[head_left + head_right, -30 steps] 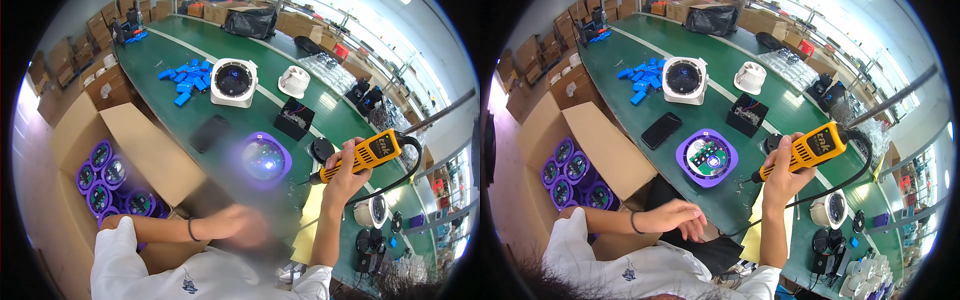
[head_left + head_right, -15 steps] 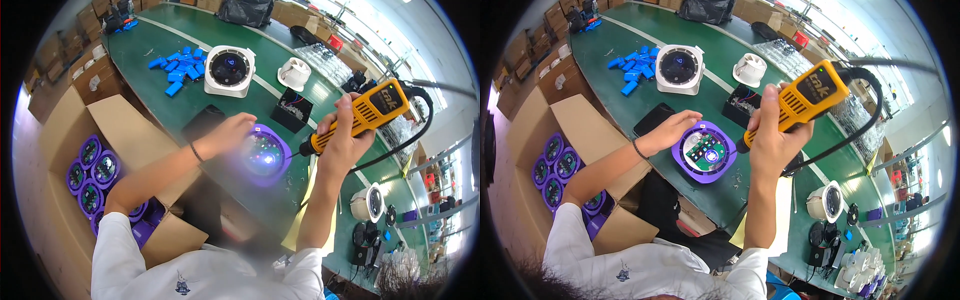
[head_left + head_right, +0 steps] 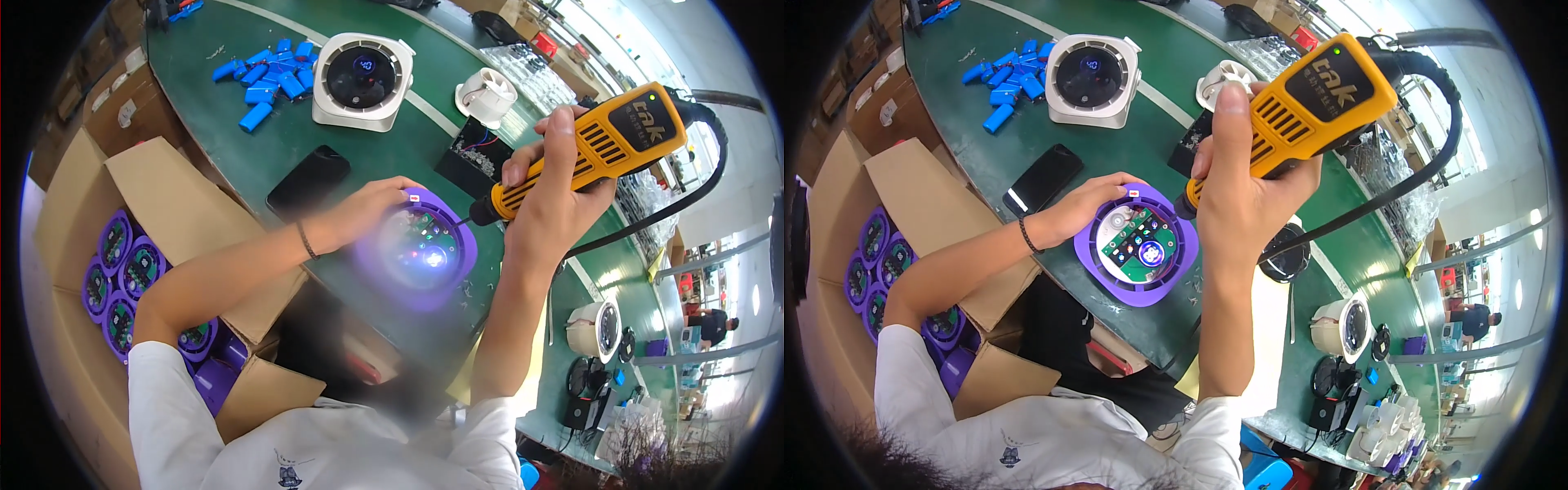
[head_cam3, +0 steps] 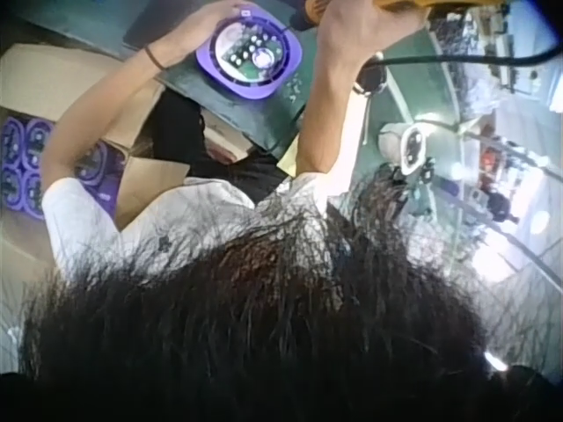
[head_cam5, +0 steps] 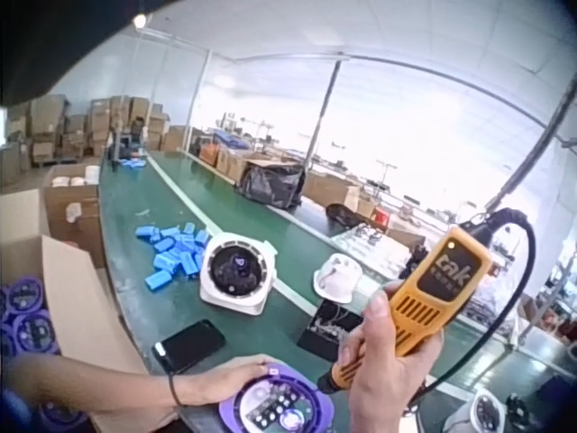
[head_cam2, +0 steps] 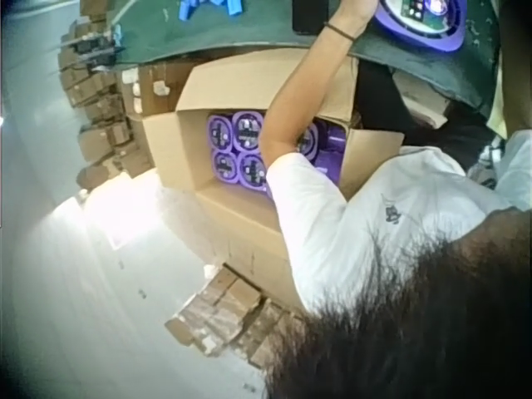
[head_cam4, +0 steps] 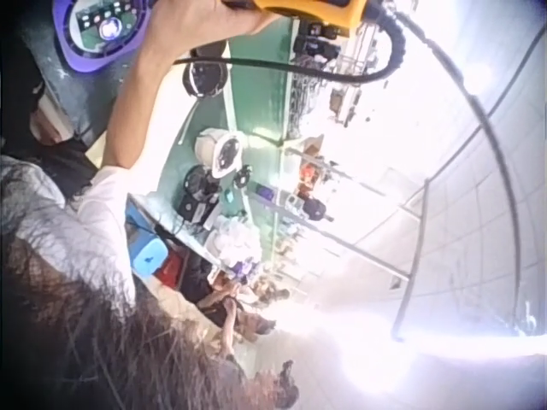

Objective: The person assembles small cooling fan units by inserting white fans into purple plastic housings and securing internal circuit board components with screws using an electric screwdriver.

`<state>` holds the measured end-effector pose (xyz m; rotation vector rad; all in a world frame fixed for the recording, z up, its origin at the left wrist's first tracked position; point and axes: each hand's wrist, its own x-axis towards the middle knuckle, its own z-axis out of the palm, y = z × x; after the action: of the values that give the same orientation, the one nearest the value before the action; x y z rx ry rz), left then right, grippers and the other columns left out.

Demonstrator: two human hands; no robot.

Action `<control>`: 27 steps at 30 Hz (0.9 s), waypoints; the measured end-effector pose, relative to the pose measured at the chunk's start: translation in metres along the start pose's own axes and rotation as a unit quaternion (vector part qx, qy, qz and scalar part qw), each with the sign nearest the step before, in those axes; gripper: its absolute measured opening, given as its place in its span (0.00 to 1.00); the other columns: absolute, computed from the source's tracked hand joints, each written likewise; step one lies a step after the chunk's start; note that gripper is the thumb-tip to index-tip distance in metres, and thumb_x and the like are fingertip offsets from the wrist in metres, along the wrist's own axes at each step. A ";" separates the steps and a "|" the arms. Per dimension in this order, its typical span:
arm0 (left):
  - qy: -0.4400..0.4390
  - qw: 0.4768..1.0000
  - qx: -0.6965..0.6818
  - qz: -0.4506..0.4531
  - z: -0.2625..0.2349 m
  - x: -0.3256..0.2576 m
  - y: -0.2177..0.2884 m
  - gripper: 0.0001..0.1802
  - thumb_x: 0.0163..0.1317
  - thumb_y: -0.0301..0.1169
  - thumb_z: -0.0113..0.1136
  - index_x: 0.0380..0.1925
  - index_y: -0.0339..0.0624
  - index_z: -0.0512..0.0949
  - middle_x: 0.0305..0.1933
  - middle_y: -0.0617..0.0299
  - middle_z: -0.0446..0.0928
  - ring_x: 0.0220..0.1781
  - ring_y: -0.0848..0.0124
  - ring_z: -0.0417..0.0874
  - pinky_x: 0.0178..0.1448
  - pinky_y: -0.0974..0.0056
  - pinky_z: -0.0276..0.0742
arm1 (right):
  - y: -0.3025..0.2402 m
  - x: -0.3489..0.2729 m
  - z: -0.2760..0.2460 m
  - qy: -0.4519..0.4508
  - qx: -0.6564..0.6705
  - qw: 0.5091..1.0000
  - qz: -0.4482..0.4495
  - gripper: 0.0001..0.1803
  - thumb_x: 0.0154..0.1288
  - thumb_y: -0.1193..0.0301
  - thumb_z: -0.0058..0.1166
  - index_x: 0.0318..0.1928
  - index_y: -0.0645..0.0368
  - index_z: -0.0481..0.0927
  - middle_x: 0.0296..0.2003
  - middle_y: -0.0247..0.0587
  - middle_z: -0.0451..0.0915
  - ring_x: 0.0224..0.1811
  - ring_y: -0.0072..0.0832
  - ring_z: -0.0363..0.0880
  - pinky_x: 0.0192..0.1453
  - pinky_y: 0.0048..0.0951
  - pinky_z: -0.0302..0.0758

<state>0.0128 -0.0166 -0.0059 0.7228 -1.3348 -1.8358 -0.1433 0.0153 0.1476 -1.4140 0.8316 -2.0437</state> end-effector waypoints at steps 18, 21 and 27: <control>-0.005 0.999 0.026 0.020 0.002 0.000 0.003 0.19 0.73 0.31 0.40 0.57 0.34 0.73 0.53 0.57 0.80 0.55 0.74 0.80 0.63 0.68 0.74 | 0.023 0.002 0.016 -0.038 -0.035 0.998 -0.040 0.14 0.69 0.68 0.62 0.44 0.66 0.75 0.29 0.40 0.77 0.16 0.20 0.73 0.17 0.21 0.67; 0.014 1.000 -0.001 -0.009 0.007 -0.002 0.009 0.17 0.74 0.28 0.40 0.54 0.33 0.75 0.52 0.61 0.79 0.52 0.77 0.78 0.59 0.69 0.75 | 0.024 0.003 0.012 -0.048 -0.030 0.998 -0.035 0.14 0.68 0.68 0.64 0.43 0.66 0.76 0.28 0.38 0.77 0.15 0.20 0.73 0.18 0.21 0.68; 0.017 1.000 0.010 -0.022 0.013 -0.006 0.014 0.18 0.75 0.31 0.42 0.58 0.34 0.73 0.54 0.58 0.79 0.56 0.74 0.79 0.62 0.66 0.76 | 0.034 0.005 0.008 -0.039 -0.013 0.996 -0.075 0.13 0.66 0.68 0.67 0.40 0.64 0.77 0.23 0.32 0.76 0.15 0.15 0.70 0.18 0.19 0.65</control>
<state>0.0093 -0.0077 0.0114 0.7951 -1.3272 -1.8387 -0.1348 -0.0128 0.1285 -1.6036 0.7422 -2.0784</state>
